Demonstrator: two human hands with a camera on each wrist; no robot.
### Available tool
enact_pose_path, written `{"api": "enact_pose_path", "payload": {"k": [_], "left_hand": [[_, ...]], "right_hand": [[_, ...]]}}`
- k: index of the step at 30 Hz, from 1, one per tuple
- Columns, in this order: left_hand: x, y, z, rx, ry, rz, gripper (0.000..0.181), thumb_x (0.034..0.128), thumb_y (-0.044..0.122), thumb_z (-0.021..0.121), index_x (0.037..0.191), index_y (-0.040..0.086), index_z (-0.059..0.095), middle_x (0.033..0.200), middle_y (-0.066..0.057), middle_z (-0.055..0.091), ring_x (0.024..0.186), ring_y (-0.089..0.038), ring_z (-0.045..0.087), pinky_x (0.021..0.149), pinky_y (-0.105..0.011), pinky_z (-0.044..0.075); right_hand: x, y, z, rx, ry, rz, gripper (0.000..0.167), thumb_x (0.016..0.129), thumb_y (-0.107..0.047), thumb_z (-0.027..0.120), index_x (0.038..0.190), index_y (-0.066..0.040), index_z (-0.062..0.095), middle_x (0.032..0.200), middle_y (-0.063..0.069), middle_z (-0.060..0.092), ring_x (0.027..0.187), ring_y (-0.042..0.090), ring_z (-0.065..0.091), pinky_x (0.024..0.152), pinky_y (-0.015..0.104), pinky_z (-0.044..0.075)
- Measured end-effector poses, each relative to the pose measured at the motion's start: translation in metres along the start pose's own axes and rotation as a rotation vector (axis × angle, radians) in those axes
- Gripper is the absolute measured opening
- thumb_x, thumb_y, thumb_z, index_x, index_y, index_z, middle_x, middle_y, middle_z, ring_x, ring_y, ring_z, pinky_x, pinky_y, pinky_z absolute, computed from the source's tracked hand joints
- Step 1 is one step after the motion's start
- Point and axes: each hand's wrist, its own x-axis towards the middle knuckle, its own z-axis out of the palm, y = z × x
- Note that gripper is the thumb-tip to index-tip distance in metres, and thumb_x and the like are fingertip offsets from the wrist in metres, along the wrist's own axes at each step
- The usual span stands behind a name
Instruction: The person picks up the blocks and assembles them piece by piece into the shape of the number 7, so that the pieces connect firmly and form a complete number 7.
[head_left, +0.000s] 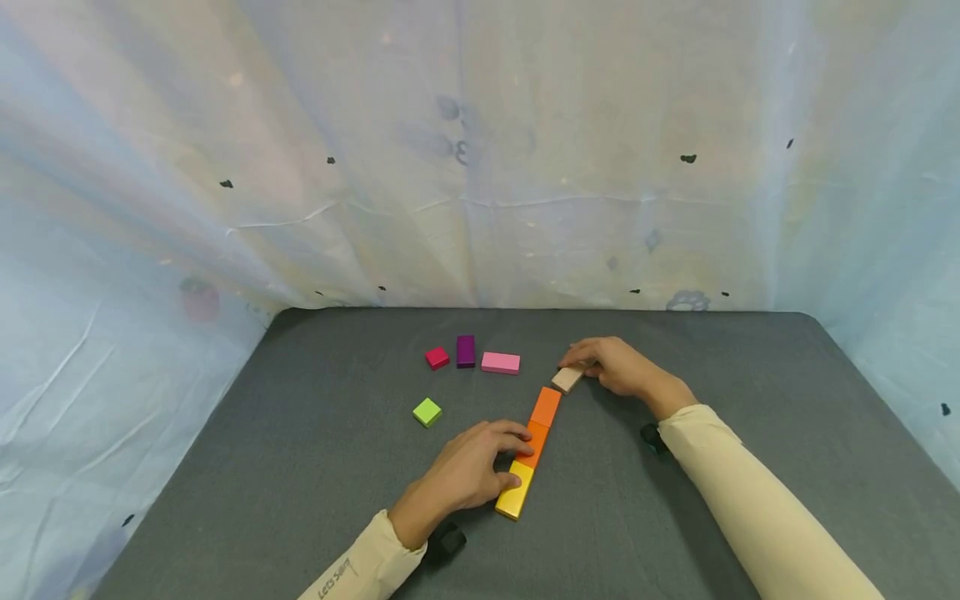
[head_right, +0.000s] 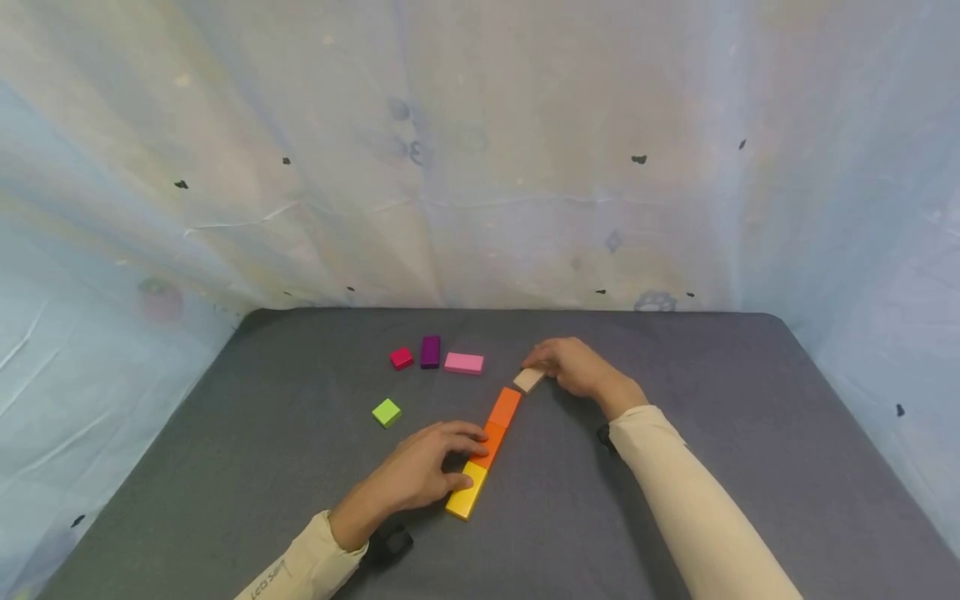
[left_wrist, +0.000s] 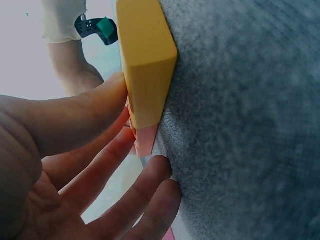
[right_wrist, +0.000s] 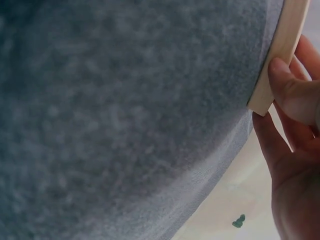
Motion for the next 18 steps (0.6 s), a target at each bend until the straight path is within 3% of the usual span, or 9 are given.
{"api": "enact_pose_path", "payload": {"k": [18], "left_hand": [[-0.001, 0.0, -0.002, -0.027, 0.013, 0.019, 0.036, 0.0871, 0.021, 0.078, 0.123, 0.023, 0.072, 0.138, 0.016, 0.058, 0.13, -0.014, 0.054, 0.107, -0.041, 0.047]], "right_hand": [[0.011, 0.004, -0.007, 0.063, -0.082, -0.08, 0.044, 0.09, 0.012, 0.06, 0.125, -0.013, 0.071, 0.139, 0.016, 0.061, 0.138, 0.04, 0.046, 0.108, 0.059, 0.042]]}}
